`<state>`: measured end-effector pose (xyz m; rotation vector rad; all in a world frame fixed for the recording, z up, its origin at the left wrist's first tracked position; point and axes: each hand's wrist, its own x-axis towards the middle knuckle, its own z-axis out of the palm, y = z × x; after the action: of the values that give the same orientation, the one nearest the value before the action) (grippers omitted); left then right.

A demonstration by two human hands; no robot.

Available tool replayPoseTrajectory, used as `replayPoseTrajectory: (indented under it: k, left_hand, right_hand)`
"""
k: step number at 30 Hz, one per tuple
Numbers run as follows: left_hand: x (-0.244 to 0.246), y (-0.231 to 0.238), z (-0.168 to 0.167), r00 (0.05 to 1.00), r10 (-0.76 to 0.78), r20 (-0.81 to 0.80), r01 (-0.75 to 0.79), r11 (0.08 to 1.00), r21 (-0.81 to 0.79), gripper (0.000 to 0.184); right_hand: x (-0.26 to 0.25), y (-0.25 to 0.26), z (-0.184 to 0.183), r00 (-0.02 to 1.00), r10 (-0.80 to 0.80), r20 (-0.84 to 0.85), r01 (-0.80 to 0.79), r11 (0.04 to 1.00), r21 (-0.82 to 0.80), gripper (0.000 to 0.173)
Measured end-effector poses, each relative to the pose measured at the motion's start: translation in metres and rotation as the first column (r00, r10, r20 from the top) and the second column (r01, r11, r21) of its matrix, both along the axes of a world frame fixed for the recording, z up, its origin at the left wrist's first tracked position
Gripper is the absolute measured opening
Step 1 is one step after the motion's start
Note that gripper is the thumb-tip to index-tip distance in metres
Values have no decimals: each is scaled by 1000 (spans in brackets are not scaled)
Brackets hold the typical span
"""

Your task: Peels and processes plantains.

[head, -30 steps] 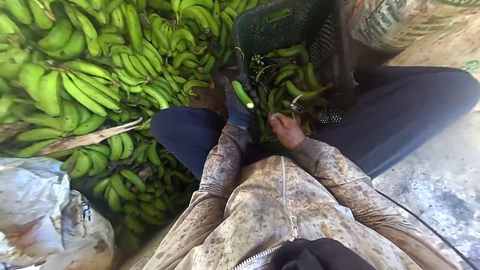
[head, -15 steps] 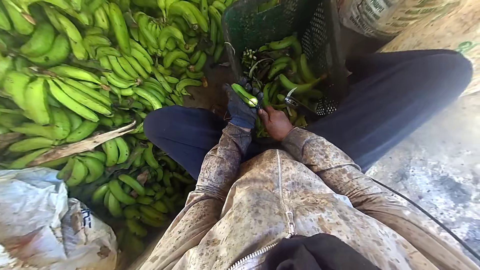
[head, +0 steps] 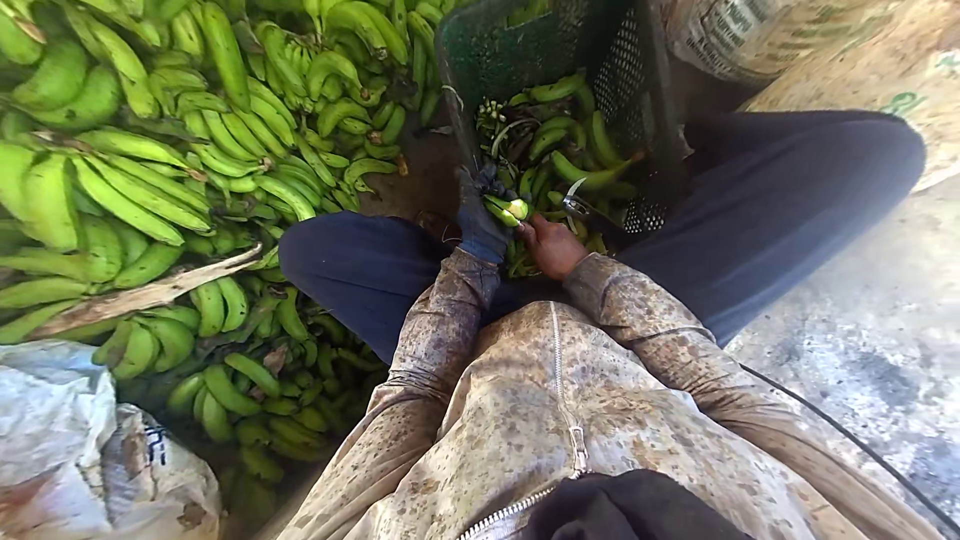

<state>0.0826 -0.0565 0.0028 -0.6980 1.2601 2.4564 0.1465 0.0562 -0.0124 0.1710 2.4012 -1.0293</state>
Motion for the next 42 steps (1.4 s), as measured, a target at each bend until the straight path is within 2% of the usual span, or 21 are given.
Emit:
replayPoseTrajectory:
  k: [2, 6, 10, 12, 15, 17, 18, 20, 22, 24, 26, 27, 29, 32, 33, 34, 36, 38, 39, 40, 42]
  left_hand:
    - [-11, -8, -14, 1000, -19, -5, 20, 994, 108, 48]
    - [-10, -12, -13, 996, -88, -3, 88, 993, 79, 24]
    - [-14, -17, -10, 953, -229, -199, 249, 965, 80, 27]
    - [-9, -22, -10, 905, -385, -181, 385, 922, -34, 29]
    - [-2, -22, -9, 792, -609, 53, 607, 774, -181, 39]
    - [-3, -17, -1, 705, -693, 152, 699, 642, -313, 34]
    - [-7, -18, 3, 644, -745, 175, 745, 559, -363, 30]
    - [-9, -28, 12, 494, -839, 229, 819, 360, -446, 24]
    - [-15, -36, 15, 446, -856, 260, 778, 228, -585, 31]
    - [-21, -35, 18, 440, -867, 236, 663, 136, -736, 60]
    - [-34, -18, 32, 360, -918, 169, 546, 60, -836, 88]
    - [-41, -6, 41, 315, -942, 120, 474, 46, -880, 91]
    - [-48, 12, 54, 270, -962, 30, 373, 76, -925, 96]
    - [-71, 31, 51, 270, -943, -194, 485, 308, -819, 112]
    - [-75, 31, 42, 273, -944, -184, 522, 306, -796, 112]
    - [-76, 31, 33, 267, -961, -66, 505, 198, -840, 106]
    - [-70, 43, 1, 305, -903, 301, 413, -160, -897, 85]
    - [-54, 60, -47, 295, -754, 586, 356, -483, -800, 68]
    - [-42, 63, -71, 272, -667, 693, 334, -610, -718, 63]
    - [-33, 65, -93, 266, -596, 757, 315, -688, -653, 61]
    - [-19, 58, -129, 291, -522, 802, 289, -751, -594, 71]
  right_hand:
    - [-7, 2, 2, 1000, 24, 7, -24, 998, 52, 55]
    - [-7, -1, 2, 998, 63, -29, -59, 990, 127, 50]
    - [-11, 7, 8, 983, 21, -180, 13, 983, 185, 50]
    - [-17, 18, 15, 967, 16, -255, 51, 966, 252, 51]
    - [-29, 37, 27, 958, 127, -257, -18, 922, 388, 46]
    - [-44, 56, 30, 945, 177, -275, -44, 902, 429, 44]
    - [-52, 68, 33, 956, 116, -269, 10, 903, 428, 44]
    - [-65, 98, 42, 956, -217, -196, 277, 885, 375, 51]
    - [-76, 126, 48, 895, -408, -183, 439, 876, 197, 56]
    - [-69, 116, 57, 921, -339, -191, 330, 941, -77, 55]
    - [-64, 91, 66, 953, -221, -207, 164, 951, -263, 54]
    - [-65, 84, 69, 956, -194, -220, 118, 941, -318, 51]
    - [-61, 79, 73, 934, -270, -234, 152, 893, -423, 41]
    - [-64, 109, 92, 835, -418, -357, 261, 874, -411, 36]
    - [-60, 124, 100, 787, -444, -427, 310, 885, -349, 37]
    - [-56, 143, 110, 723, -468, -508, 377, 884, -278, 37]
    - [-42, 194, 138, 568, -495, -658, 568, 814, -122, 40]
    - [-29, 248, 160, 399, -485, -778, 760, 650, -16, 36]
    - [-23, 272, 165, 358, -493, -793, 832, 554, 32, 35]
    - [-19, 293, 168, 348, -523, -778, 883, 462, 84, 37]
    - [-15, 318, 167, 375, -614, -694, 910, 388, 148, 50]
